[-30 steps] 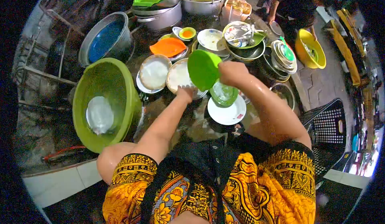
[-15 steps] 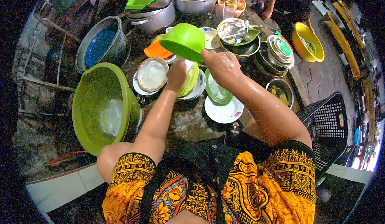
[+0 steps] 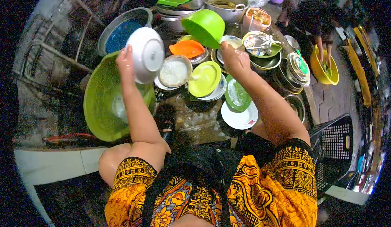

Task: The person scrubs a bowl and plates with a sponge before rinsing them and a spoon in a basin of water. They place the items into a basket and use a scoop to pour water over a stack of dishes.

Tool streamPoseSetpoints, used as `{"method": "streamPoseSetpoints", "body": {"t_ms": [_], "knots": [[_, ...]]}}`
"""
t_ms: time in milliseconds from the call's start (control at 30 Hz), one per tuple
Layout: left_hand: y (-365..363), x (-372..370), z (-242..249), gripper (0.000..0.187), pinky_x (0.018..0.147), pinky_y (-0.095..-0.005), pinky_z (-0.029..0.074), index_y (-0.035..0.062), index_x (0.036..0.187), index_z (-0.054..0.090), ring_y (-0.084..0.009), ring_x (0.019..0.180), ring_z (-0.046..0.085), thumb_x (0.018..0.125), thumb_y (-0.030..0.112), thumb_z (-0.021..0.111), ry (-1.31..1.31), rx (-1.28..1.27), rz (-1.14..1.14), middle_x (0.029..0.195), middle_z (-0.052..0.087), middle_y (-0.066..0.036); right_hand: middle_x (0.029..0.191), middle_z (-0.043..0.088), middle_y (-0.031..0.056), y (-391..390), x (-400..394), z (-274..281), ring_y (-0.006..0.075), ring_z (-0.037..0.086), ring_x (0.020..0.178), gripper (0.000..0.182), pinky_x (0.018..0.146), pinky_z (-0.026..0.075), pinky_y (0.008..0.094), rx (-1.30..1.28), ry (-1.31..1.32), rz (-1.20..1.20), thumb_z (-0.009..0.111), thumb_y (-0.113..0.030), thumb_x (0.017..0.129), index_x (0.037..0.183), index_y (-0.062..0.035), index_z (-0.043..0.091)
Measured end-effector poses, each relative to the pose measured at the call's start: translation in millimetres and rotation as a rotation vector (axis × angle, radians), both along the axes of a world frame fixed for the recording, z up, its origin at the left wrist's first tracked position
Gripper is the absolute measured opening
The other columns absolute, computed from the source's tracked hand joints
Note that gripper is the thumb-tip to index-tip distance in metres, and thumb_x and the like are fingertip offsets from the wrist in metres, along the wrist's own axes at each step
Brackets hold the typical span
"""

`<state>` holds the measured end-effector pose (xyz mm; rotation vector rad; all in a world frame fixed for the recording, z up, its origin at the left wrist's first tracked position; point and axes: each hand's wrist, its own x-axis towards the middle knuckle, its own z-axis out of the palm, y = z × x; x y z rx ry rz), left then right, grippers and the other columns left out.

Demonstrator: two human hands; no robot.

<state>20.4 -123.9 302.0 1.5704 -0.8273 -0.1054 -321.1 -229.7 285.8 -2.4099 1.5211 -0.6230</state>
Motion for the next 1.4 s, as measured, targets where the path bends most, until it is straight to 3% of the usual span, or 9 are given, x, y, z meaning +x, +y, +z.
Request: {"method": "streamPoseSetpoints", "body": {"t_ms": [333, 733, 900, 1033, 1167, 1200, 1267, 1300, 1400], "knots": [[102, 87, -61, 0.032, 0.067, -0.0461, 0.042, 0.008, 0.089, 0.059, -0.0374, 0.081, 0.056, 0.086, 0.036, 0.044, -0.341, 0.609, 0.55, 0.084, 0.06, -0.017, 0.089, 0.059, 0.0172, 94, 179, -24, 0.0348, 0.06, 0.074, 0.021, 0.06, 0.046, 0.0457, -0.198, 0.169, 0.58, 0.039, -0.012, 0.081, 0.101, -0.0067, 0.044], [129, 120, -174, 0.027, 0.079, -0.0389, 0.046, 0.0142, 0.1, 0.061, -0.025, 0.098, 0.057, 0.076, 0.026, 0.059, -0.146, 1.503, 0.189, 0.105, 0.06, -0.008, 0.09, 0.062, 0.0145, 165, 306, -63, 0.0227, 0.063, 0.08, 0.027, 0.066, 0.05, 0.0348, -0.036, 0.567, 0.695, 0.044, -0.014, 0.082, 0.105, -0.0023, 0.05], [135, 154, -230, 0.025, 0.073, -0.0388, 0.048, 0.0091, 0.097, 0.061, -0.0254, 0.093, 0.058, 0.081, 0.026, 0.052, 0.538, 0.818, 0.286, 0.1, 0.061, -0.011, 0.087, 0.064, 0.0167, 152, 296, -35, 0.0251, 0.063, 0.086, 0.024, 0.068, 0.049, 0.0356, 0.336, 0.468, 0.636, 0.046, -0.017, 0.079, 0.089, 0.0011, 0.059], [125, 158, -239, 0.027, 0.072, -0.0377, 0.048, 0.0043, 0.096, 0.06, -0.0241, 0.089, 0.058, 0.084, 0.026, 0.048, 1.36, -0.125, 0.568, 0.095, 0.061, -0.013, 0.066, 0.061, 0.0137, 114, 283, -70, 0.0206, 0.058, 0.05, 0.03, 0.044, 0.044, 0.0331, 0.808, -0.027, 0.489, 0.058, -0.023, 0.079, 0.077, 0.0061, 0.055], [105, 185, -270, 0.027, 0.069, -0.0392, 0.048, 0.0023, 0.099, 0.056, -0.0225, 0.086, 0.058, 0.087, 0.022, 0.043, 1.487, -0.197, -0.102, 0.095, 0.06, -0.012, 0.053, 0.051, 0.005, 128, 243, -37, 0.0127, 0.046, 0.039, 0.034, 0.037, 0.036, 0.0278, 1.014, -0.427, 0.504, 0.068, -0.023, 0.073, 0.084, 0.0047, 0.053], [94, 171, -260, 0.026, 0.069, -0.0382, 0.049, 0.0024, 0.101, 0.056, -0.0233, 0.087, 0.058, 0.086, 0.02, 0.045, 0.824, 0.052, -0.209, 0.098, 0.059, -0.011, 0.055, 0.051, 0.0043, 128, 232, -20, 0.0111, 0.045, 0.04, 0.036, 0.037, 0.034, 0.0258, 1.007, -0.388, 0.439, 0.07, -0.024, 0.071, 0.086, 0.0033, 0.053], [74, 113, -193, 0.026, 0.074, -0.035, 0.049, 0.0021, 0.105, 0.054, -0.0236, 0.091, 0.058, 0.086, 0.019, 0.048, 0.714, -0.117, -0.367, 0.103, 0.058, -0.012, 0.057, 0.05, 0.0027, 122, 205, 3, 0.0098, 0.045, 0.042, 0.034, 0.037, 0.034, 0.0235, 1.033, -0.459, 0.442, 0.07, -0.023, 0.07, 0.086, 0.0016, 0.053], [64, 84, -158, 0.028, 0.078, -0.0326, 0.048, 0.0018, 0.108, 0.053, -0.023, 0.093, 0.057, 0.086, 0.019, 0.049, 1.269, -0.526, -0.392, 0.105, 0.058, -0.012, 0.058, 0.049, 0.002, 118, 190, 16, 0.0092, 0.045, 0.042, 0.034, 0.037, 0.034, 0.0228, 0.993, -0.446, 0.439, 0.07, -0.022, 0.07, 0.087, 0.001, 0.053], [15, 46, -139, 0.03, 0.083, -0.0325, 0.047, 0.0021, 0.112, 0.05, -0.0185, 0.098, 0.055, 0.089, 0.019, 0.045, 1.067, -0.535, -0.76, 0.109, 0.056, -0.011, 0.057, 0.048, 0.0006, 97, 142, 41, 0.0079, 0.044, 0.043, 0.032, 0.037, 0.034, 0.0224, 0.904, -0.42, 0.433, 0.069, -0.021, 0.07, 0.088, 0.0005, 0.053]]}}
